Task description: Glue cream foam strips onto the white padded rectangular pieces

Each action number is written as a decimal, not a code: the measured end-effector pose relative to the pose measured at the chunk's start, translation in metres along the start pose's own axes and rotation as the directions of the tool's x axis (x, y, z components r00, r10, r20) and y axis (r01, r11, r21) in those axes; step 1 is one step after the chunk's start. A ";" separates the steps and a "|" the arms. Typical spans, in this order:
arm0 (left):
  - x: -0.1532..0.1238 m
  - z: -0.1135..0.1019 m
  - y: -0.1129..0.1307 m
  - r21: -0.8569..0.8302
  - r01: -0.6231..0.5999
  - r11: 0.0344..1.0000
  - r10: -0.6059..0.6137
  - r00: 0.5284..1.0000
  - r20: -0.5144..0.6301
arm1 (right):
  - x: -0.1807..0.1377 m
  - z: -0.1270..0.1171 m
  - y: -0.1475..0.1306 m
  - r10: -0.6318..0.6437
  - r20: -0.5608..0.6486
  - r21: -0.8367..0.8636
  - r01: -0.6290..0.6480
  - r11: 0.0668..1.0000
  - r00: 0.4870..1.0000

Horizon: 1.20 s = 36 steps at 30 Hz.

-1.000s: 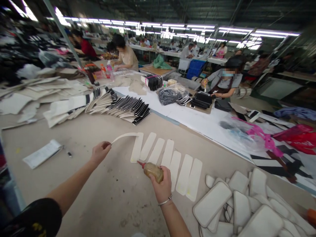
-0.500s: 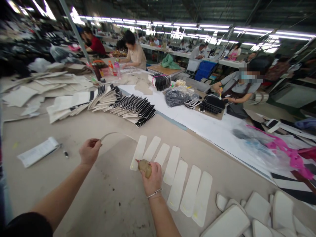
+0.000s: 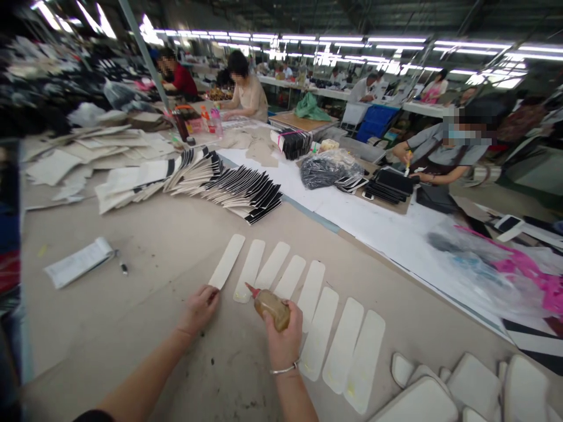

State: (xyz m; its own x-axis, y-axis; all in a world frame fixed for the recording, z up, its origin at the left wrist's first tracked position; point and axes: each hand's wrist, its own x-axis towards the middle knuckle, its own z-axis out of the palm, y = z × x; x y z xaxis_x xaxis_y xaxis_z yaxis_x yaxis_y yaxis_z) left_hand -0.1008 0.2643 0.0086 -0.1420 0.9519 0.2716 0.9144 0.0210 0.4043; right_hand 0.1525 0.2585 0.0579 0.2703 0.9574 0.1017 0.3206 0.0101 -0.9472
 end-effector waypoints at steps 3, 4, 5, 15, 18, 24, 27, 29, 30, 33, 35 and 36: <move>0.002 0.001 0.006 0.035 0.011 0.999 -0.013 0.997 0.074 | -0.012 -0.018 -0.004 0.192 -0.023 0.135 -0.187 0.973 0.981; 0.003 0.000 0.009 0.047 0.020 0.999 -0.025 0.995 0.100 | -0.016 -0.023 -0.005 0.242 -0.031 0.171 -0.233 0.957 0.970; 0.005 -0.001 0.013 0.060 0.029 0.998 -0.037 0.991 0.126 | -0.020 -0.027 -0.007 0.281 -0.030 0.200 -0.269 0.942 0.959; 0.005 -0.008 0.050 0.197 0.168 0.966 -0.209 0.955 0.210 | -0.058 -0.058 -0.004 0.389 0.024 0.251 -0.382 0.889 0.921; 0.007 -0.005 0.052 0.204 0.208 0.957 -0.252 0.942 0.223 | -0.065 -0.068 0.000 0.418 0.010 0.221 -0.409 0.885 0.909; 0.016 -0.001 0.040 0.161 0.255 0.953 -0.287 0.932 0.221 | -0.069 -0.080 0.002 0.439 -0.009 0.235 -0.425 0.874 0.898; 0.016 0.001 0.029 0.062 0.272 0.960 -0.278 0.943 0.182 | -0.072 -0.084 0.002 0.429 -0.012 0.220 -0.416 0.882 0.903; 0.015 0.002 0.022 -0.025 0.277 0.961 -0.271 0.952 0.140 | -0.075 -0.087 0.003 0.420 -0.029 0.213 -0.404 0.889 0.907; 0.014 0.002 0.018 -0.060 0.272 0.960 -0.263 0.957 0.122 | -0.077 -0.089 0.003 0.417 -0.048 0.207 -0.399 0.893 0.908; 0.013 0.002 0.009 -0.102 0.253 0.962 -0.244 0.966 0.090 | -0.085 -0.098 0.004 0.416 -0.126 0.183 -0.391 0.902 0.900; 0.014 0.002 0.006 -0.113 0.249 0.962 -0.243 0.968 0.070 | -0.093 -0.106 0.006 0.423 -0.182 0.166 -0.396 0.903 0.888; 0.014 0.002 0.005 -0.116 0.249 0.962 -0.243 0.968 0.063 | -0.098 -0.110 0.008 0.421 -0.210 0.165 -0.393 0.905 0.882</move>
State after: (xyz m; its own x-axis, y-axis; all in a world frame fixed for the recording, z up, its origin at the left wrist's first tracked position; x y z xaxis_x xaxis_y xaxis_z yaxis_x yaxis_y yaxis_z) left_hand -0.0972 0.2786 0.0131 -0.3357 0.9355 0.1098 0.7998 0.2216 0.5578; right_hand 0.2290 0.1334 0.0738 0.5646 0.7882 -0.2450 0.0346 -0.3191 -0.9471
